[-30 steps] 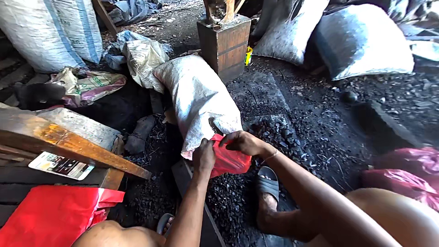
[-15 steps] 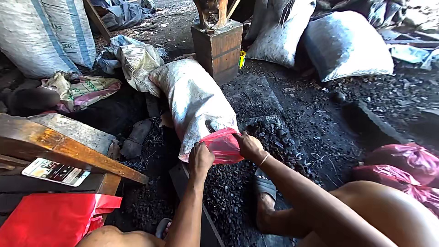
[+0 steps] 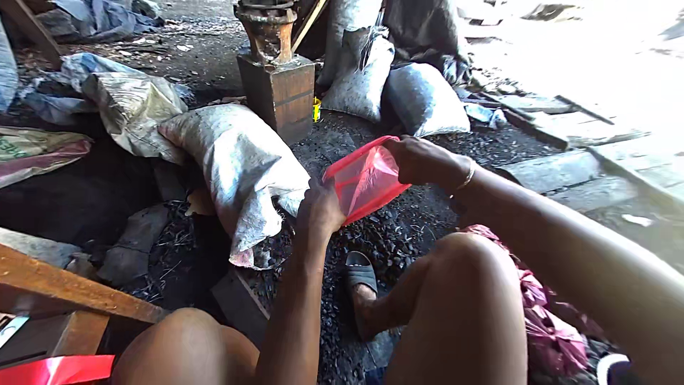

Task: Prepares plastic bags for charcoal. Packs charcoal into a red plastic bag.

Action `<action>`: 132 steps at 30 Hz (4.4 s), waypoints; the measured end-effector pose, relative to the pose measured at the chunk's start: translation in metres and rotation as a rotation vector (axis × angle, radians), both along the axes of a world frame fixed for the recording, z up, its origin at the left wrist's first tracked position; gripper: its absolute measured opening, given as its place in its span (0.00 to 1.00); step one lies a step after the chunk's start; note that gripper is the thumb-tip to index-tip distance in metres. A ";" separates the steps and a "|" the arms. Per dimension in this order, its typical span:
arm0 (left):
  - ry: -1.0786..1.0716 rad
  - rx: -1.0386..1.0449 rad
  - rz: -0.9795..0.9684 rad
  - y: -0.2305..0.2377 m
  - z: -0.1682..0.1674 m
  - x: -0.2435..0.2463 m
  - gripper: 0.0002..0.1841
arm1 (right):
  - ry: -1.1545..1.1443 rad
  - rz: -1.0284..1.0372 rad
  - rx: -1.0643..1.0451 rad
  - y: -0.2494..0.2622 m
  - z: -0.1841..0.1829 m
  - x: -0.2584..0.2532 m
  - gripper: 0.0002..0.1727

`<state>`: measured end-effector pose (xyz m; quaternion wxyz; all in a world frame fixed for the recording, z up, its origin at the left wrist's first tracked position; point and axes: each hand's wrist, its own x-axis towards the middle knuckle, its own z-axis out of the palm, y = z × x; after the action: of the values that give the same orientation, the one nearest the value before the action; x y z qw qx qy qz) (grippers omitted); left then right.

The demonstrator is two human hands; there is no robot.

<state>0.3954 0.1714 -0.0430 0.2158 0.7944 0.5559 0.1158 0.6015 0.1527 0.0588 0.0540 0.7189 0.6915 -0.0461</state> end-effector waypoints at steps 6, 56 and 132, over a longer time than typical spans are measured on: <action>-0.006 -0.016 0.004 0.009 0.006 0.002 0.49 | 0.040 0.169 -0.105 0.002 0.017 0.015 0.47; 0.198 -0.598 0.122 0.049 -0.382 -0.053 0.53 | 0.772 0.035 -0.370 0.055 -0.480 -0.064 0.18; 0.468 -0.610 0.032 0.067 -0.384 -0.066 0.62 | 0.671 -0.001 0.141 0.064 -0.422 0.006 0.12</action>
<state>0.3293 0.2384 -0.4274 0.3075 0.6897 0.6115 -0.2362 0.6077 0.2170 -0.3629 -0.2264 0.6659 0.6719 -0.2320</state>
